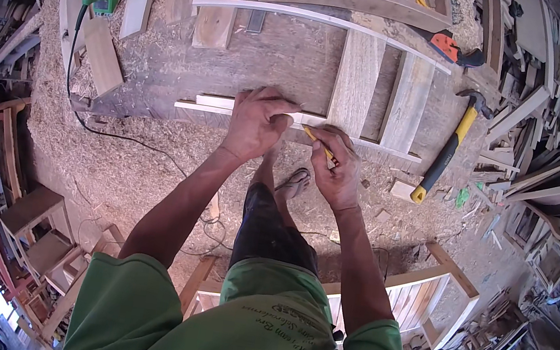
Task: The person assembles a wooden frame by hand, using a hammer to drive nails into the joints. They repeatedly align the wooden pieces, mark positions with a pencil, and secure the structure with nails.
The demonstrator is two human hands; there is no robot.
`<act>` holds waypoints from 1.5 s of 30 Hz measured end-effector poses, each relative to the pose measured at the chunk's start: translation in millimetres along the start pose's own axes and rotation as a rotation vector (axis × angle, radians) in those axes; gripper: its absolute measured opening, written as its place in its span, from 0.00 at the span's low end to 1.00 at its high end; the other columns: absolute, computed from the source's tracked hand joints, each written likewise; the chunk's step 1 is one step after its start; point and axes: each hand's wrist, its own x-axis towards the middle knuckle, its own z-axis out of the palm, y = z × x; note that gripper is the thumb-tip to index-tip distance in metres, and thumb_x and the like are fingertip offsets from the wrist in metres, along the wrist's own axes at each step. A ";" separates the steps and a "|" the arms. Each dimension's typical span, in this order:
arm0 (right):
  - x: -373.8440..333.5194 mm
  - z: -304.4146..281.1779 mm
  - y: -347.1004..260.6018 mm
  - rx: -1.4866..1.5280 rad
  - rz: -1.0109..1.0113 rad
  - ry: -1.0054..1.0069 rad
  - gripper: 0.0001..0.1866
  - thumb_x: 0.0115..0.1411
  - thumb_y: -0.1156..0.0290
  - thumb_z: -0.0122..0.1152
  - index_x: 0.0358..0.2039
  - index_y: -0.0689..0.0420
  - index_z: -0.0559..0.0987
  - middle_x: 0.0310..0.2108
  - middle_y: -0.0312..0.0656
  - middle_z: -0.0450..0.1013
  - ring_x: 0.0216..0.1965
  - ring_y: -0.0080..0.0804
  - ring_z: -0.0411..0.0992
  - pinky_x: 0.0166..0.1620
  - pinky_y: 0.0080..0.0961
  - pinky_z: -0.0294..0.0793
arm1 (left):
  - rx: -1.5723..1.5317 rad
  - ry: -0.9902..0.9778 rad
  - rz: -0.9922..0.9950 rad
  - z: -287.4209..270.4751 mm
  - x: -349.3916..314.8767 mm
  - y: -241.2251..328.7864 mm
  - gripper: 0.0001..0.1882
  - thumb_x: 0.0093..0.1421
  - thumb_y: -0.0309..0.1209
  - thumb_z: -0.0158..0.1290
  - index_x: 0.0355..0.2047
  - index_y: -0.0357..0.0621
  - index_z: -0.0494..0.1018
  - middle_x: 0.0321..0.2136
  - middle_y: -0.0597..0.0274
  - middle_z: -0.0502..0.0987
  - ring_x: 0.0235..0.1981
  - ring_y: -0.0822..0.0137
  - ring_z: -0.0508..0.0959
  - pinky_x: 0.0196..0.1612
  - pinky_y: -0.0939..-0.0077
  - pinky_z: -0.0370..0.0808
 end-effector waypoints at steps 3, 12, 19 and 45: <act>0.2 -1.7 0.7 -0.008 -0.022 -0.016 0.14 0.65 0.79 0.66 0.50 0.56 0.87 0.48 0.47 0.85 0.53 0.50 0.83 0.57 0.43 0.82 | 0.011 0.003 0.012 -1.5 0.2 1.1 0.17 0.59 0.31 0.69 0.49 0.59 0.90 0.43 0.66 0.85 0.50 0.57 0.83 0.60 0.57 0.69; 0.1 -1.6 4.4 -0.047 -0.058 -0.036 0.15 0.66 0.79 0.66 0.52 0.56 0.88 0.49 0.46 0.86 0.54 0.48 0.83 0.58 0.41 0.83 | 0.025 -0.012 0.022 1.5 0.6 -3.9 0.17 0.59 0.30 0.69 0.50 0.59 0.90 0.42 0.67 0.85 0.49 0.58 0.82 0.60 0.58 0.68; -2.0 1.2 4.3 -0.048 -0.039 -0.016 0.17 0.63 0.79 0.67 0.53 0.55 0.88 0.48 0.46 0.85 0.54 0.49 0.83 0.58 0.44 0.83 | 0.016 -0.018 0.010 -0.2 0.7 0.1 0.18 0.60 0.29 0.68 0.50 0.60 0.90 0.42 0.68 0.84 0.49 0.59 0.81 0.60 0.58 0.67; -4.6 3.1 -1.3 -0.058 0.018 -0.009 0.17 0.62 0.79 0.66 0.51 0.56 0.88 0.48 0.48 0.85 0.52 0.51 0.83 0.57 0.43 0.83 | -0.017 -0.040 -0.014 -0.2 -0.8 -0.6 0.16 0.60 0.31 0.62 0.47 0.57 0.90 0.44 0.66 0.84 0.55 0.58 0.80 0.62 0.54 0.66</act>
